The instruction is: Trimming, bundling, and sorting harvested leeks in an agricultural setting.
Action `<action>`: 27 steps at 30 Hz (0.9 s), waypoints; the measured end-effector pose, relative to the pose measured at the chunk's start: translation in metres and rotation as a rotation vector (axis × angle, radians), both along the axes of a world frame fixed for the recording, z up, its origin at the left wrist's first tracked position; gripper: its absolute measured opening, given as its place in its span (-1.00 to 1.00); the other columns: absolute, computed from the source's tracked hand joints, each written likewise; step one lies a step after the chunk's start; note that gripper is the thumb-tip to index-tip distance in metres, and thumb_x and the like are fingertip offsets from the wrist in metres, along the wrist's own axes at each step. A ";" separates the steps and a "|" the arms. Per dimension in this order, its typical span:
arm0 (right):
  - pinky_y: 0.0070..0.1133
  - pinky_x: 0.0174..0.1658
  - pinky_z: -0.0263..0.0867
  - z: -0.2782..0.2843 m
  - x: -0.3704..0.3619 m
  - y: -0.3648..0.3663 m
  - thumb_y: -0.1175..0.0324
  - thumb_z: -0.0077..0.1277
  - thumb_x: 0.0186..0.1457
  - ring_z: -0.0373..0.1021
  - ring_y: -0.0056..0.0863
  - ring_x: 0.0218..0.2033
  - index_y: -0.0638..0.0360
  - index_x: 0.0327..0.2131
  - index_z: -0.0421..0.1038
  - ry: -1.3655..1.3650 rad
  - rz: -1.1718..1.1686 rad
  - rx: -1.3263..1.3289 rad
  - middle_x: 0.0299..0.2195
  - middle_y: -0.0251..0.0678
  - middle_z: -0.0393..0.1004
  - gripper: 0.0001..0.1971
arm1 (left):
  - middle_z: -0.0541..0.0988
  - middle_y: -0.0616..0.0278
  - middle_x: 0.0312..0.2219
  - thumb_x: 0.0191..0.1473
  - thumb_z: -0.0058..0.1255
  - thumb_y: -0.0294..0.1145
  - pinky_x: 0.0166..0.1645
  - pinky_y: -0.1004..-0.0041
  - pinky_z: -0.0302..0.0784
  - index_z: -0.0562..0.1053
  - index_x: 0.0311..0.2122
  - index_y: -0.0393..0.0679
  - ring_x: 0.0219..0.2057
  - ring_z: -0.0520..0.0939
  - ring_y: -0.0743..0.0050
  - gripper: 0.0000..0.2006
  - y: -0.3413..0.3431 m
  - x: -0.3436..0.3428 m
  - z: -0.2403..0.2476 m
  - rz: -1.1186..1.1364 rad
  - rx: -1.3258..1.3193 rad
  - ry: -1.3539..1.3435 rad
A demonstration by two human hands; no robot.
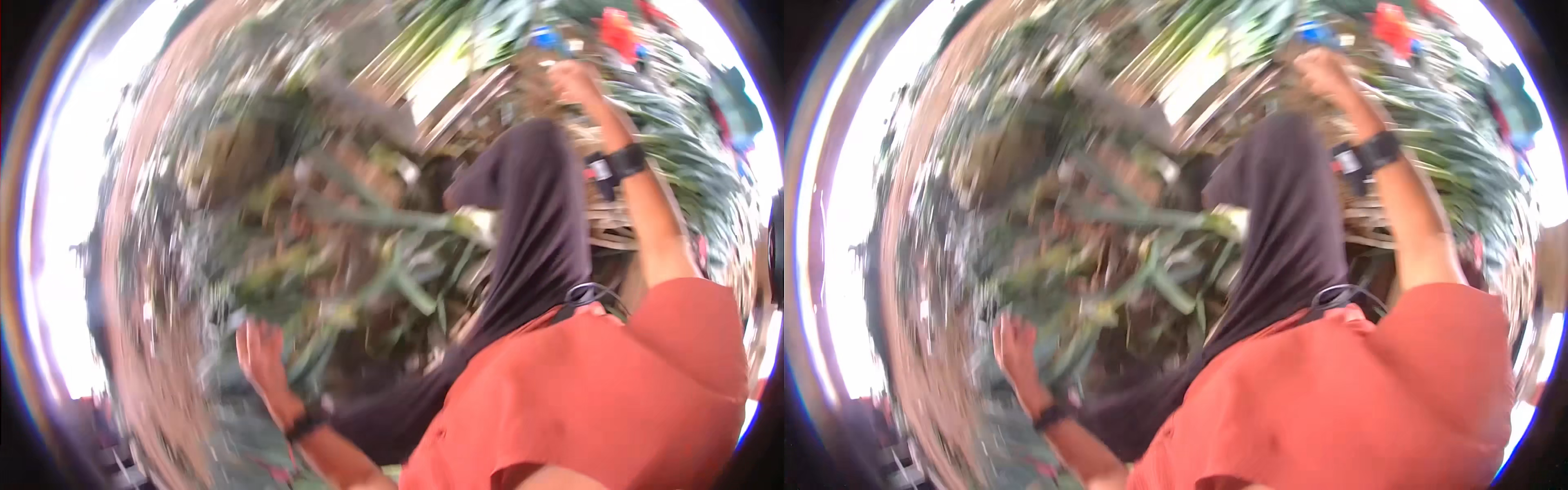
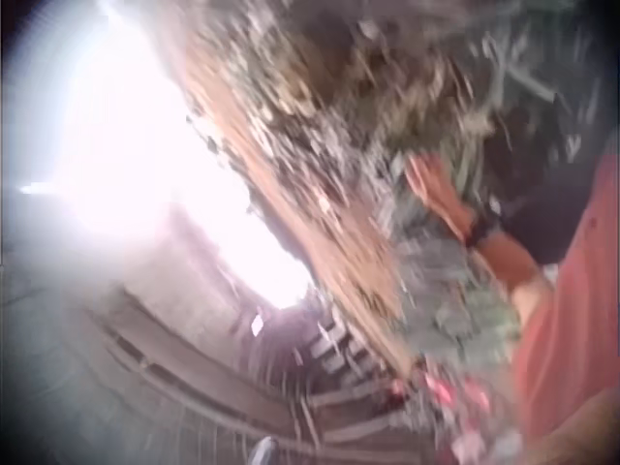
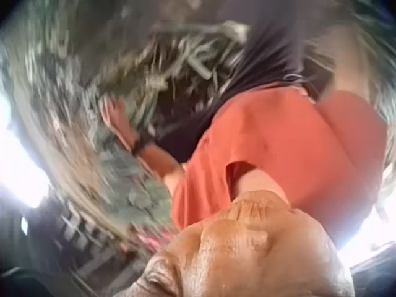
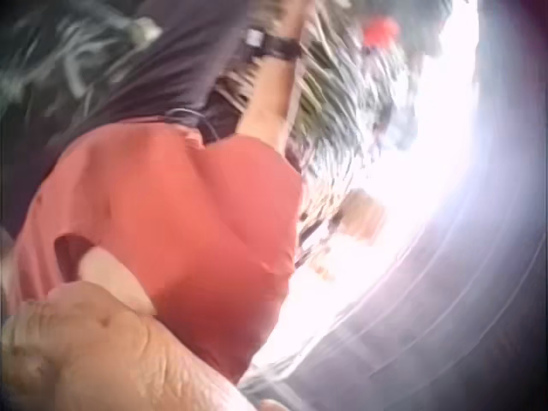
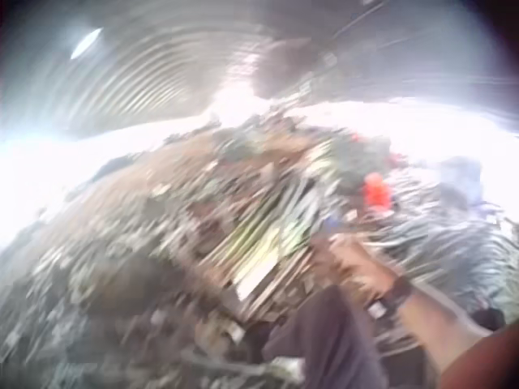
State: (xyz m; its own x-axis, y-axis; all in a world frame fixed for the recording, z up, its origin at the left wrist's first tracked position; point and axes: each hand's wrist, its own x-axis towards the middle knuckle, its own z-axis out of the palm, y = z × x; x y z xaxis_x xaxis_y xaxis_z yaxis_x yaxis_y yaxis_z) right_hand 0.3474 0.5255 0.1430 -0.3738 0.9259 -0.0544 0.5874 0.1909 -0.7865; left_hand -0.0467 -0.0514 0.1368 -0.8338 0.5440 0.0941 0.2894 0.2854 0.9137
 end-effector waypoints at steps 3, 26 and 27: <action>-0.76 -0.47 0.27 0.033 -0.060 -0.045 0.06 -0.05 0.04 0.32 -0.74 -0.44 0.09 -0.15 0.32 0.201 0.215 -0.222 -0.37 -0.46 0.37 -0.62 | 0.39 0.12 -0.27 0.03 -0.06 -0.42 -0.26 0.48 0.50 0.31 -0.09 -0.27 -0.30 0.52 0.31 -0.68 0.033 0.001 0.011 0.208 0.290 -0.437; -0.31 -0.22 0.27 -0.289 -0.382 -0.412 0.36 -0.08 -0.12 0.33 -0.19 -0.21 0.12 -0.27 0.32 -0.442 1.052 0.339 -0.31 -0.18 0.37 -0.75 | 0.49 0.20 -0.49 0.10 -0.12 -0.28 -0.38 0.50 0.53 0.33 -0.20 -0.26 -0.53 0.53 0.49 -0.74 -0.048 0.001 0.034 0.542 0.481 -0.471; -0.32 -0.22 0.28 -0.286 -0.388 -0.407 0.34 -0.04 -0.15 0.33 -0.18 -0.21 0.13 -0.28 0.31 -0.512 1.101 0.275 -0.29 -0.18 0.37 -0.73 | 0.49 0.20 -0.49 0.10 -0.12 -0.28 -0.38 0.50 0.53 0.34 -0.21 -0.26 -0.53 0.53 0.50 -0.74 -0.047 0.000 0.034 0.559 0.475 -0.477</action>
